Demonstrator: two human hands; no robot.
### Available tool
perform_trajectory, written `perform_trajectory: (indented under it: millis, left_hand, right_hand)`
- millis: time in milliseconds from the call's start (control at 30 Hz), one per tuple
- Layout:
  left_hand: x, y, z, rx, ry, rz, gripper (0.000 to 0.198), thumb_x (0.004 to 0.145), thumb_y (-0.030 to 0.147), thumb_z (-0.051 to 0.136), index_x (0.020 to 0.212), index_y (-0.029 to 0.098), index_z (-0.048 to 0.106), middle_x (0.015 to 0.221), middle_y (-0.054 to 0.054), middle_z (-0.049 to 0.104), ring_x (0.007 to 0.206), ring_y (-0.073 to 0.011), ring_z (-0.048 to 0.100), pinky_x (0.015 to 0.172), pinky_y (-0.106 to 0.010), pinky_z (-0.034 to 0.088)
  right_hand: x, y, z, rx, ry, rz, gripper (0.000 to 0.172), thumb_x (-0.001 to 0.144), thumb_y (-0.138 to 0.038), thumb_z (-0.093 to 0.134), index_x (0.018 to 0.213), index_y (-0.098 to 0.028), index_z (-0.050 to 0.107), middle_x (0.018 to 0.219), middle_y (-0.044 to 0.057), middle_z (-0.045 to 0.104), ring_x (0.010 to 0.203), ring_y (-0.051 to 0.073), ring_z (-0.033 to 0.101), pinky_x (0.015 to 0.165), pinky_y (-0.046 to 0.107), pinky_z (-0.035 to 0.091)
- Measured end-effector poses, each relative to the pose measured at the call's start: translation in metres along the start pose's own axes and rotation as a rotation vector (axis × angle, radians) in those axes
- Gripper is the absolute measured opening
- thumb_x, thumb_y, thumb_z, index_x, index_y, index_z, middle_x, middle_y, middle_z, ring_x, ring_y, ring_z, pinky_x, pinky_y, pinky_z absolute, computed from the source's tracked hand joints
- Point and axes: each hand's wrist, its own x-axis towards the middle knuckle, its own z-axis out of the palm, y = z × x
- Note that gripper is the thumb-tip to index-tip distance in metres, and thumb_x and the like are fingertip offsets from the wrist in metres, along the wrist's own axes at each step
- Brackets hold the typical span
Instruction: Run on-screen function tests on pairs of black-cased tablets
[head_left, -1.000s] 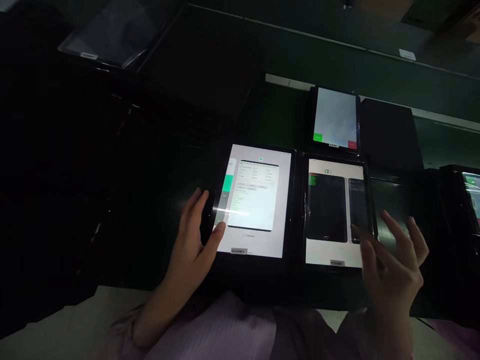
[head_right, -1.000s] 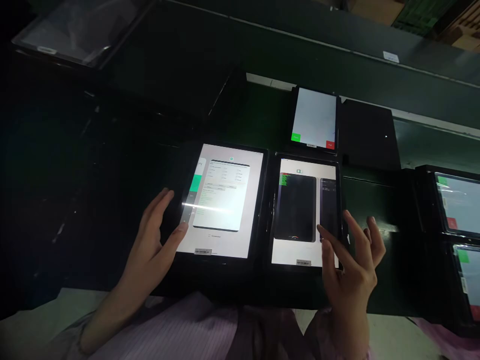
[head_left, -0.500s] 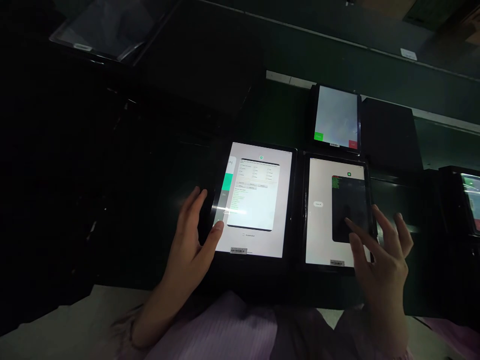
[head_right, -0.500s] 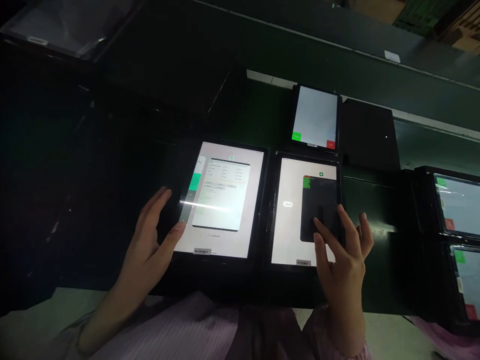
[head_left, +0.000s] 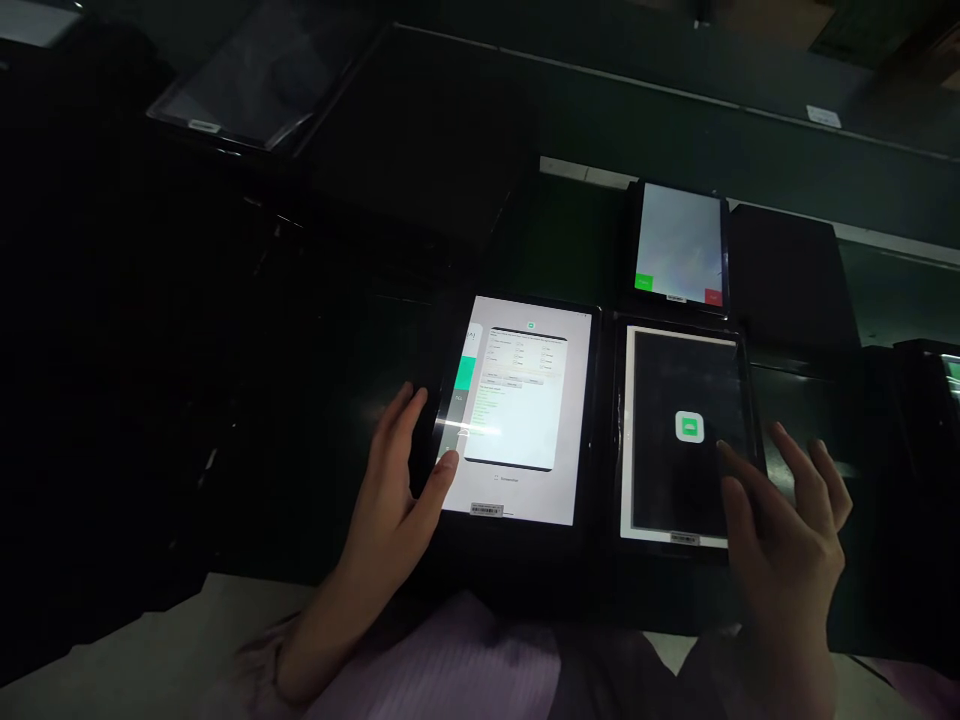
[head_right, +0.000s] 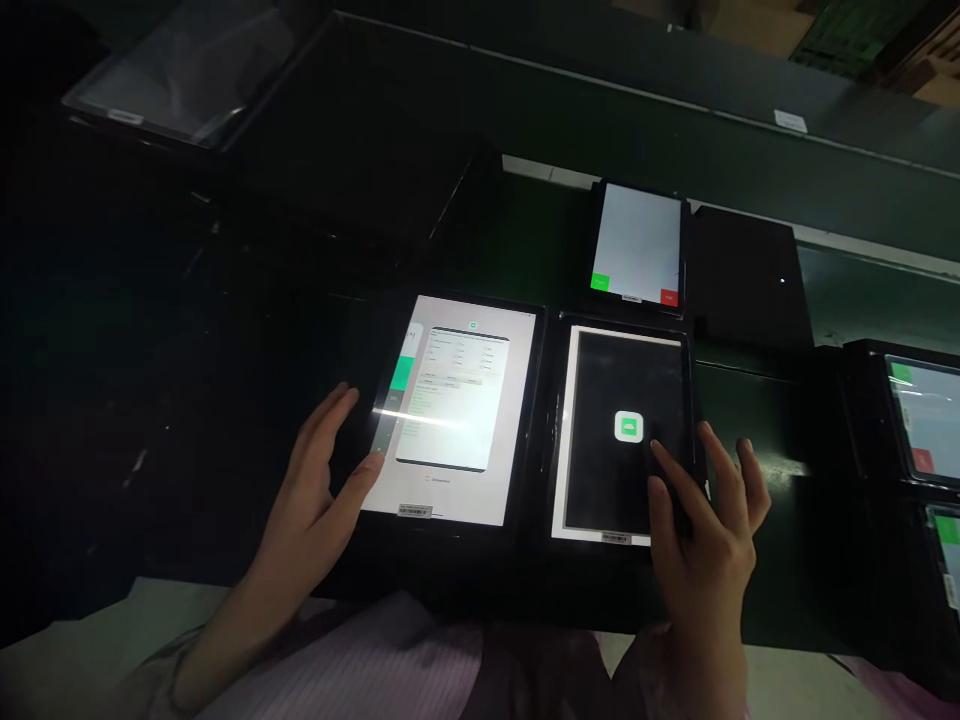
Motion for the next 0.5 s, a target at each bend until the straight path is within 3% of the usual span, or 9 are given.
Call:
perform_trajectory:
  millis: [133, 333, 400, 500]
  left_hand:
    - [-0.001, 0.000, 0.002, 0.002, 0.008, -0.001, 0.070, 0.102, 0.057, 0.053, 0.163, 0.027, 0.040, 0.177, -0.012, 0.028, 0.164, -0.0370, 0.028, 0.124, -0.065, 0.040]
    - [0.002, 0.000, 0.002, 0.004, 0.010, 0.010, 0.071, 0.102, 0.059, 0.052, 0.163, 0.025, 0.040, 0.177, -0.013, 0.029, 0.164, -0.0360, 0.028, 0.125, -0.066, 0.037]
    - [0.003, 0.000, 0.001, 0.006, 0.002, 0.002, 0.071, 0.102, 0.060, 0.050, 0.163, 0.025, 0.039, 0.177, -0.013, 0.028, 0.165, -0.0365, 0.026, 0.125, -0.067, 0.038]
    - [0.003, -0.002, 0.002, 0.011, -0.009, -0.010, 0.072, 0.102, 0.062, 0.049, 0.164, 0.026, 0.038, 0.178, -0.013, 0.026, 0.165, -0.0370, 0.025, 0.125, -0.068, 0.037]
  right_hand:
    - [0.001, 0.004, -0.004, 0.023, -0.041, 0.107, 0.030, 0.106, -0.041, 0.059, 0.126, -0.026, 0.076, 0.153, 0.012, 0.059, 0.152, 0.044, 0.044, 0.106, 0.070, 0.052]
    - [0.025, 0.045, -0.001, 0.156, -0.178, 0.481, 0.074, 0.091, -0.082, 0.057, 0.137, -0.025, 0.072, 0.154, 0.013, 0.058, 0.144, 0.042, 0.053, 0.119, 0.068, 0.045]
    - [0.038, 0.057, 0.006, 0.242, -0.259, 0.562, 0.083, 0.085, -0.084, 0.062, 0.140, -0.023, 0.070, 0.154, 0.015, 0.058, 0.141, 0.040, 0.057, 0.120, 0.062, 0.047]
    - [0.057, 0.068, 0.017, 0.407, -0.327, 0.654, 0.087, 0.078, -0.080, 0.072, 0.145, -0.024, 0.066, 0.149, 0.014, 0.062, 0.125, 0.037, 0.068, 0.109, 0.054, 0.059]
